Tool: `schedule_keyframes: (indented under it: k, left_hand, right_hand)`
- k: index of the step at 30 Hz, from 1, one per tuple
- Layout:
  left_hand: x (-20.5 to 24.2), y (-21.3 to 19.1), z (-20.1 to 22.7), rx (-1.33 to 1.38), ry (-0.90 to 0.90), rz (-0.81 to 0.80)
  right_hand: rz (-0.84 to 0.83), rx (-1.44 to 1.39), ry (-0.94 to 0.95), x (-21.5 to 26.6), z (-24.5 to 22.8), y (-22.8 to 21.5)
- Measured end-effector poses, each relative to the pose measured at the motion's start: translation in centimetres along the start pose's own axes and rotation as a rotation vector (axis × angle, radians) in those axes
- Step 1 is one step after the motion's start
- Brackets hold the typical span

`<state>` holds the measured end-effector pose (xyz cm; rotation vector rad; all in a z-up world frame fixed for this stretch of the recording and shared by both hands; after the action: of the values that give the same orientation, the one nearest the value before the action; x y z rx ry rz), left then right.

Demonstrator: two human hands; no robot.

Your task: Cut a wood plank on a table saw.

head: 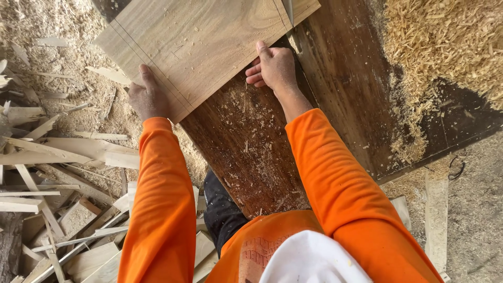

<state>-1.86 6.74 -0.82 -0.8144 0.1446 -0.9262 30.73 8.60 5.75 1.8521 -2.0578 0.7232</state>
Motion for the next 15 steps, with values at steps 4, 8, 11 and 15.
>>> schedule_keyframes:
  k: [4, 8, 11, 15]
  left_hand:
    - [0.6, -0.5, -0.9, -0.050, 0.067, -0.045]
    - [1.7, -0.9, -3.7, -0.070, 0.051, -0.097]
    - [7.2, -4.1, -5.5, 0.082, -0.036, -0.120]
    - [10.1, -4.8, -7.5, 0.128, -0.032, -0.073]
  right_hand:
    - [-0.065, 0.011, 0.059, 2.5, -1.7, -1.6]
    - [0.308, -0.200, -0.327, 5.2, -3.3, -10.7]
    - [0.387, 0.120, -0.571, -2.9, -1.6, -16.4]
    - [0.334, 0.479, -1.060, -11.1, -0.2, -16.4]
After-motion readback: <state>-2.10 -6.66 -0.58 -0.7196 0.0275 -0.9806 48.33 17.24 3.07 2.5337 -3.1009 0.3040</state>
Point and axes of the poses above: each hand's wrist, its own x-axis away from the middle knuckle, its own y-axis out of the palm, z = x × y, the point moved 1 cm from there along -x, towards the middle knuckle, and after that the axes turned 7 degrees about -y, right-handed, at the moved point
